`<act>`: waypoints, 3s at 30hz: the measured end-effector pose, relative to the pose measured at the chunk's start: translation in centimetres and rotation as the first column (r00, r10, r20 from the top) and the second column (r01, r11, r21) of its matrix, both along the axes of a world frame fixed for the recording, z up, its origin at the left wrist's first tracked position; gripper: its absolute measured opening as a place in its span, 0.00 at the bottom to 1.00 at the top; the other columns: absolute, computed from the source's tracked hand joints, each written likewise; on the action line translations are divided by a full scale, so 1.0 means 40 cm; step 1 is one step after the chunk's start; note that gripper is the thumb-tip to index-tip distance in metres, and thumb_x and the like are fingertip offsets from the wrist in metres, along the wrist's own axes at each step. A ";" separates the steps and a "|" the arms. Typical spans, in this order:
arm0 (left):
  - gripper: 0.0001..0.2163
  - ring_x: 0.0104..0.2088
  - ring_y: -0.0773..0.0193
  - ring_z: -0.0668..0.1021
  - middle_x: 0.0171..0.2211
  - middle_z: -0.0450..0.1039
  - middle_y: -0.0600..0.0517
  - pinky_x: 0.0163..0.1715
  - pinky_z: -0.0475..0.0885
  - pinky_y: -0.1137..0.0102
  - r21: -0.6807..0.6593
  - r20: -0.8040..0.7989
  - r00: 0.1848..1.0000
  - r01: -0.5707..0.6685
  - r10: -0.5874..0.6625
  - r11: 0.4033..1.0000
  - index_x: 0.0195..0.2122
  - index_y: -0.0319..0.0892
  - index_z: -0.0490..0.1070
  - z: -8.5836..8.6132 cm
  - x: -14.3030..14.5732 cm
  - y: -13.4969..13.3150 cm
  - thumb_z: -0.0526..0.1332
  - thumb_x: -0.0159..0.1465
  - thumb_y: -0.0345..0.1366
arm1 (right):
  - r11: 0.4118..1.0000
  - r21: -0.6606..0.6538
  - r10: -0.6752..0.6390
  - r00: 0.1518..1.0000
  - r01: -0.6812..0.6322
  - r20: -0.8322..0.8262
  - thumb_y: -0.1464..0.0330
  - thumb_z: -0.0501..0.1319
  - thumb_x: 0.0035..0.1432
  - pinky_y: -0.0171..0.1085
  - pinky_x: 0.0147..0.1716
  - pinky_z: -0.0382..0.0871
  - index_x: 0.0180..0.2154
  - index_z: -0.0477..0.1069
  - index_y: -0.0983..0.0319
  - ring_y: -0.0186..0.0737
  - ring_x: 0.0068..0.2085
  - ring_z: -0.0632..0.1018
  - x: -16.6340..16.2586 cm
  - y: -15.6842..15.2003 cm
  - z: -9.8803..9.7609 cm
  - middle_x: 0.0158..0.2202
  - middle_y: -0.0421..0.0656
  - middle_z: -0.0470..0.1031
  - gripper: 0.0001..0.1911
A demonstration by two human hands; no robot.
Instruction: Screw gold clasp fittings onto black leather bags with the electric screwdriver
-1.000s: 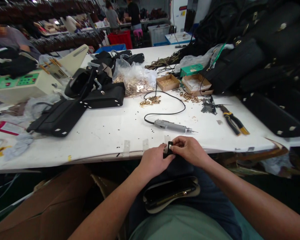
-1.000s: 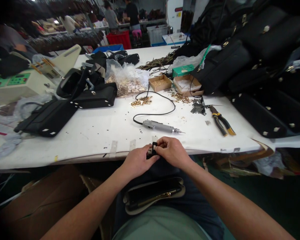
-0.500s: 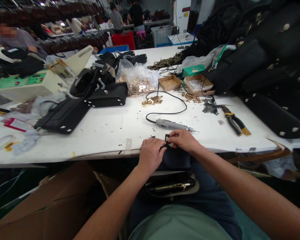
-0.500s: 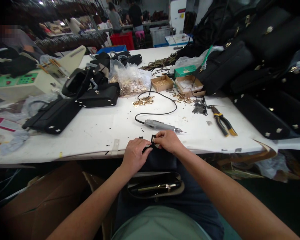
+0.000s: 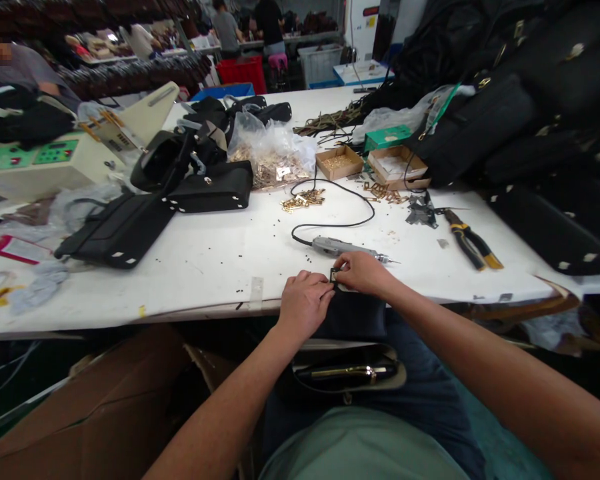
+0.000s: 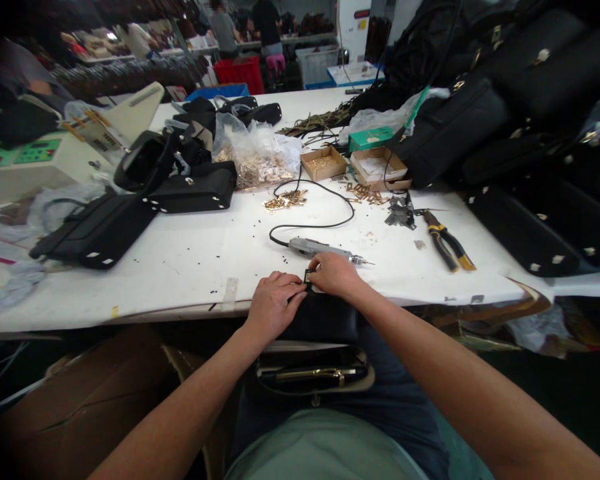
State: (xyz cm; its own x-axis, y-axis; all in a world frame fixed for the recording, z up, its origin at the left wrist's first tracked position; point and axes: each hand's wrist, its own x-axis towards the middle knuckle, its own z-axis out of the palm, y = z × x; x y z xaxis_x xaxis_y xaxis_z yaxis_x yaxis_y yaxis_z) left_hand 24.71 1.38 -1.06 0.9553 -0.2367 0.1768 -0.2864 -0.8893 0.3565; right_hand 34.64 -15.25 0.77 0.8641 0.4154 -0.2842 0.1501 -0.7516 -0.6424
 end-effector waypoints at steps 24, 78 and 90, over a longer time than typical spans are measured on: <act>0.10 0.52 0.54 0.76 0.49 0.79 0.46 0.51 0.73 0.56 -0.005 0.010 0.986 0.169 -0.168 0.986 0.48 0.42 0.76 -0.006 0.016 0.014 0.57 0.71 0.32 | 1.000 -0.003 0.031 0.999 -0.031 0.028 0.70 0.64 0.53 0.39 0.29 0.60 0.42 0.75 0.58 0.42 0.31 0.77 -0.008 -0.009 -0.019 0.30 0.39 0.79 0.12; 0.14 0.58 0.50 0.76 0.57 0.76 0.47 0.54 0.76 0.52 0.114 0.051 0.980 0.187 -0.193 0.976 0.54 0.45 0.74 -0.013 0.032 0.038 0.60 0.68 0.36 | 0.999 0.027 0.026 0.968 -0.034 0.248 0.69 0.62 0.56 0.35 0.36 0.67 0.44 0.82 0.56 0.44 0.39 0.81 -0.030 -0.013 -0.040 0.38 0.44 0.83 0.15; 0.14 0.56 0.51 0.79 0.57 0.77 0.50 0.51 0.79 0.53 0.163 0.222 0.951 0.181 -0.215 0.970 0.53 0.49 0.76 -0.051 0.033 0.051 0.60 0.69 0.40 | 0.960 0.171 -0.265 0.922 0.223 0.284 0.64 0.63 0.62 0.32 0.35 0.68 0.42 0.82 0.59 0.37 0.33 0.78 0.043 -0.256 0.014 0.32 0.38 0.80 0.11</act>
